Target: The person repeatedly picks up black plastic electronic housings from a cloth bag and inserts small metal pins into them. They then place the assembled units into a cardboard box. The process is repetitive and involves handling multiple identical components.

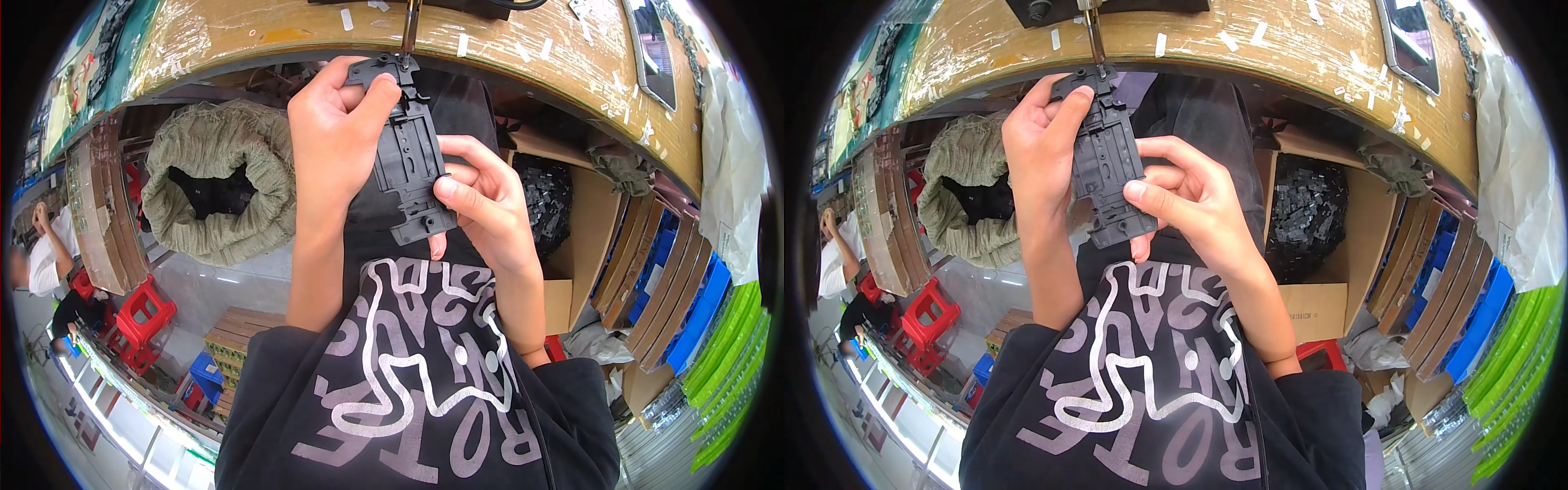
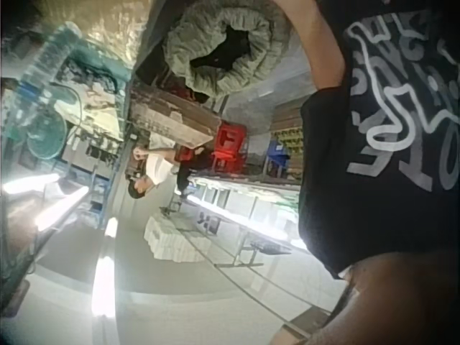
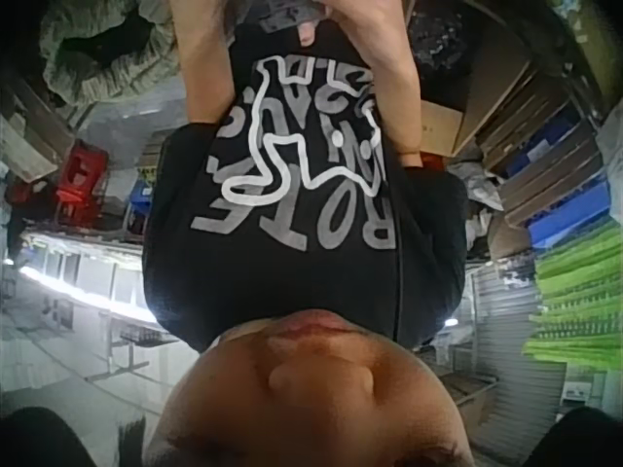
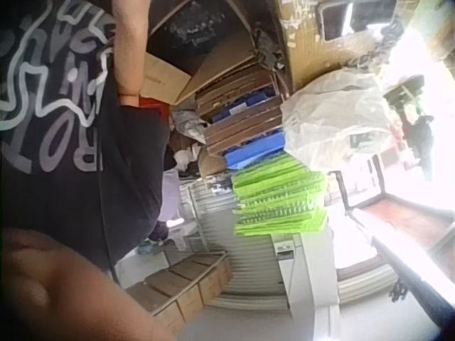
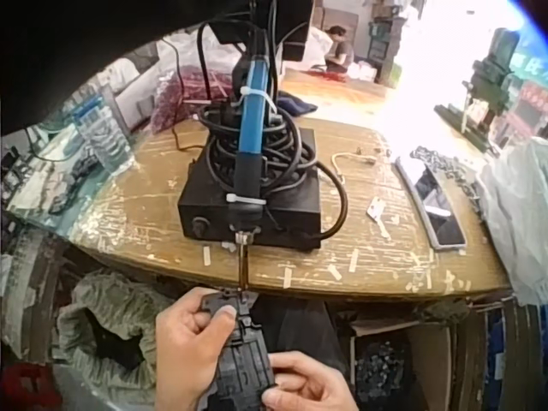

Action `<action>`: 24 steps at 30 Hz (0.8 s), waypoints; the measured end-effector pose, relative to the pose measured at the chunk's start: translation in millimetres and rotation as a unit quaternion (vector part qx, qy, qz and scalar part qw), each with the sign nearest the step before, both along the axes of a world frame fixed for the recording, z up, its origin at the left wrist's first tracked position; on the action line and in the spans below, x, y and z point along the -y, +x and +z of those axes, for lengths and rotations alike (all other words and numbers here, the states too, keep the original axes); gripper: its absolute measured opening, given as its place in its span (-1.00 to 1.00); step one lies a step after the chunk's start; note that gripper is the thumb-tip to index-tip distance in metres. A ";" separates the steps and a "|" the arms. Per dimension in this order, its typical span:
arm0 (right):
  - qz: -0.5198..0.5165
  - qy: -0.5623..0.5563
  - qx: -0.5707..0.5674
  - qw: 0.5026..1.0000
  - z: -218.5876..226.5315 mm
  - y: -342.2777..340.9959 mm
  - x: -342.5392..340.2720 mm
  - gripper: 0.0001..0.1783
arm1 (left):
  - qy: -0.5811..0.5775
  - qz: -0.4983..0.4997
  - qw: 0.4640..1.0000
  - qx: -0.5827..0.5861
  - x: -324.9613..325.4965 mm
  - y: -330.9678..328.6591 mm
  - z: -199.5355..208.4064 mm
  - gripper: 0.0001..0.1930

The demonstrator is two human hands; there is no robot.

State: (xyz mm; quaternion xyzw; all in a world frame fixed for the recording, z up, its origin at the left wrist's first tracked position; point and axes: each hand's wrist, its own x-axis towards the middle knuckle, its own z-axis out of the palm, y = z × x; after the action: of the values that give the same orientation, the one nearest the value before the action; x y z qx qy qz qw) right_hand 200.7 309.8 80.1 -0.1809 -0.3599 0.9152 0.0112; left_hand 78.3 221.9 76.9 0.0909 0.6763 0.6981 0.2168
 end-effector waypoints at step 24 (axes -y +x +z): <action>0.003 0.003 0.017 1.000 -2.8 5.0 2.7 -0.67 | 0.015 -0.013 1.000 0.008 3.4 4.2 -7.7 -0.84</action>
State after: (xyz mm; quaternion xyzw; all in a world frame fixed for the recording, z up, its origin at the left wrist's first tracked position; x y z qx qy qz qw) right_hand 205.7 307.1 77.3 -0.1952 -0.3638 0.9108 0.0027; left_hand 82.5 218.5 69.3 0.0971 0.6628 0.7059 0.2301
